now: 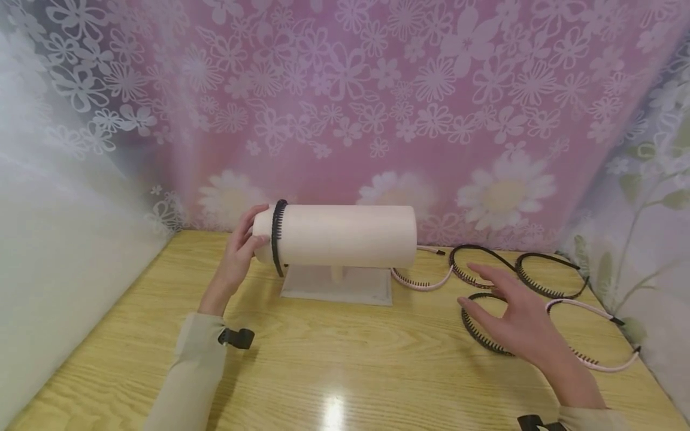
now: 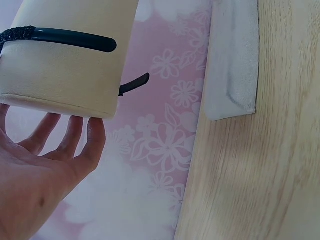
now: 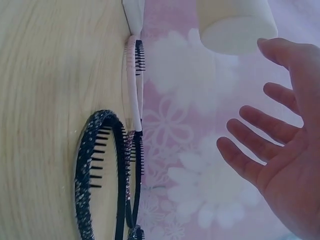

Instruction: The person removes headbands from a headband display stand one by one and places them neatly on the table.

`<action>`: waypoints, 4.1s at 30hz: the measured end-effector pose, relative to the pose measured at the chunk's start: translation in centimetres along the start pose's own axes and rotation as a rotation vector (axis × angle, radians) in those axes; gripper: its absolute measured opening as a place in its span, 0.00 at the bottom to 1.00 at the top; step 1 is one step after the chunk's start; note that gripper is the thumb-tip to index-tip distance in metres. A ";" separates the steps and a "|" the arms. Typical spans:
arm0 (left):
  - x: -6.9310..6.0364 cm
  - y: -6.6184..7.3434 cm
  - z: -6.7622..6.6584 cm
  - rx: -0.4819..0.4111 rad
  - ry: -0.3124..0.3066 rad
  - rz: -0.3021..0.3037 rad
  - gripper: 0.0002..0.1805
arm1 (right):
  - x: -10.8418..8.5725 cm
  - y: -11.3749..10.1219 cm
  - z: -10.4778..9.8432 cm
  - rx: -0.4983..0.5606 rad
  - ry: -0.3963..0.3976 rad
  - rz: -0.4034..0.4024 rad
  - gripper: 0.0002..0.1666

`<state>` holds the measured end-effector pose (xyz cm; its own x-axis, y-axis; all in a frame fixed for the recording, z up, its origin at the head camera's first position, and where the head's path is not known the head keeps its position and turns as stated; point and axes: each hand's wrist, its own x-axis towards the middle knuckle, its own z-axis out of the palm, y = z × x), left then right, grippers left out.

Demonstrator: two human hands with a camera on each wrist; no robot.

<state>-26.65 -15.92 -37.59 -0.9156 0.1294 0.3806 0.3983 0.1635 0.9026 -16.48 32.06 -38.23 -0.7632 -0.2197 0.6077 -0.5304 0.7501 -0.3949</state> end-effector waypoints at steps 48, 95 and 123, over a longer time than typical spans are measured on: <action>0.3 0.1 -1.2 -0.028 -0.059 -0.039 0.29 | 10.4 -5.9 1.9 0.025 -0.017 -0.220 0.44; 0.7 0.1 -1.6 -0.041 -0.068 -0.086 0.31 | 17.7 -10.4 7.0 0.093 -0.258 -0.274 0.40; 0.7 -0.1 -1.4 -0.047 -0.056 -0.078 0.31 | 20.6 -13.7 10.8 0.035 -0.437 -0.197 0.45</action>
<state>-27.39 -17.22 -37.16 -0.9387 0.1730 0.2982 0.3218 0.1296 0.9379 -28.89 10.56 -27.74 -0.7265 -0.6030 0.3294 -0.6870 0.6480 -0.3289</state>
